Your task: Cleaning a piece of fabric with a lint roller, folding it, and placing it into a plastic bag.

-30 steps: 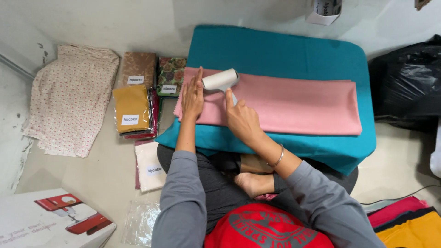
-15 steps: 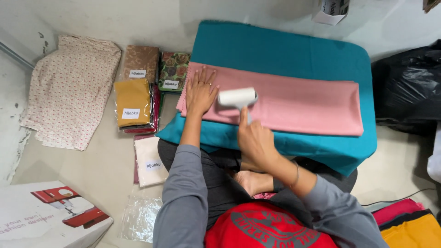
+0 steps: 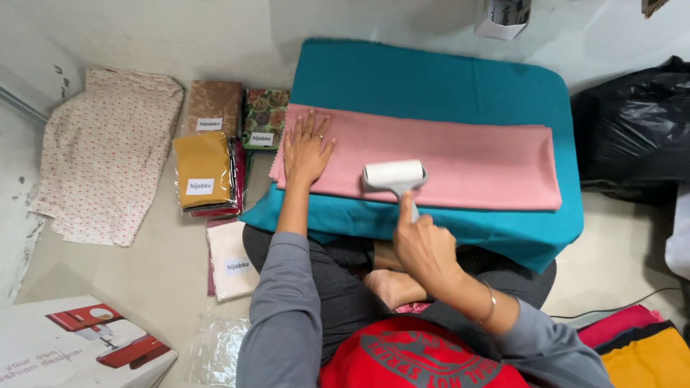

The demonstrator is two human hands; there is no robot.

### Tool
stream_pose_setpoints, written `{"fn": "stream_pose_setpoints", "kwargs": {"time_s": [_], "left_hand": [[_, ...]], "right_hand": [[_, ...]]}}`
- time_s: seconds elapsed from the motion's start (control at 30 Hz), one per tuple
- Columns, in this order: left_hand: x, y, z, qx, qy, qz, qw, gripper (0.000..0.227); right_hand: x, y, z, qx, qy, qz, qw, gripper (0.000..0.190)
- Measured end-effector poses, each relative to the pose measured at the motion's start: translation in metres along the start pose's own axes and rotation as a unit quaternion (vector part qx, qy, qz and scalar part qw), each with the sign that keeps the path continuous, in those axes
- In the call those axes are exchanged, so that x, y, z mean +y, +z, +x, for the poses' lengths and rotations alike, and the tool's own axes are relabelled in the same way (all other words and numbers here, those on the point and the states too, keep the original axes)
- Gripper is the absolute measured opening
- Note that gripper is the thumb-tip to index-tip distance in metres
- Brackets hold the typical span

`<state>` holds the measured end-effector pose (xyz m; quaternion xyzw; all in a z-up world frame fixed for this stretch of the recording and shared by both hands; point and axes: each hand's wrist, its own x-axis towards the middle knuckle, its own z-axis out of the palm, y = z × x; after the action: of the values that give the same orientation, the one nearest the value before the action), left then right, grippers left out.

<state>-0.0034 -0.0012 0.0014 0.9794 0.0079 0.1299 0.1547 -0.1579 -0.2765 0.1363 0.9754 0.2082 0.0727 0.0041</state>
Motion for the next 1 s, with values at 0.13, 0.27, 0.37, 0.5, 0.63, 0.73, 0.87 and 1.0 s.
{"fn": "stream_pose_setpoints", "kwargs": {"time_s": [0.13,0.27,0.37,0.5,0.63,0.73,0.87,1.0], "left_hand": [[0.003,-0.002,-0.001,-0.005,-0.006,-0.001,1.000,0.062],[0.000,-0.001,0.000,0.002,-0.002,0.005,1.000,0.061],[-0.001,0.001,0.001,0.006,0.004,0.012,1.000,0.060],[-0.001,0.001,0.001,-0.001,0.005,0.012,1.000,0.060],[-0.003,0.004,0.001,0.004,0.009,0.008,1.000,0.061],[-0.001,0.001,-0.001,-0.004,0.003,0.001,1.000,0.060],[-0.002,0.003,0.001,0.000,0.001,-0.002,1.000,0.060],[0.001,-0.003,0.001,-0.007,0.000,-0.005,1.000,0.060]], "right_hand": [[0.016,0.003,0.009,-0.023,0.007,-0.007,1.000,0.061],[0.049,0.048,0.059,0.038,0.026,-0.009,0.999,0.057],[0.068,0.072,0.093,0.062,0.052,-0.028,0.996,0.058],[0.072,0.064,0.078,0.051,0.072,-0.025,0.996,0.062],[0.054,0.003,0.016,-0.025,0.095,0.017,0.995,0.061],[0.063,0.000,-0.010,-0.051,0.088,-0.014,0.995,0.064],[0.105,0.019,0.008,-0.017,0.102,-0.040,0.994,0.056],[0.162,0.062,0.050,0.061,0.125,-0.069,0.988,0.056]]}}
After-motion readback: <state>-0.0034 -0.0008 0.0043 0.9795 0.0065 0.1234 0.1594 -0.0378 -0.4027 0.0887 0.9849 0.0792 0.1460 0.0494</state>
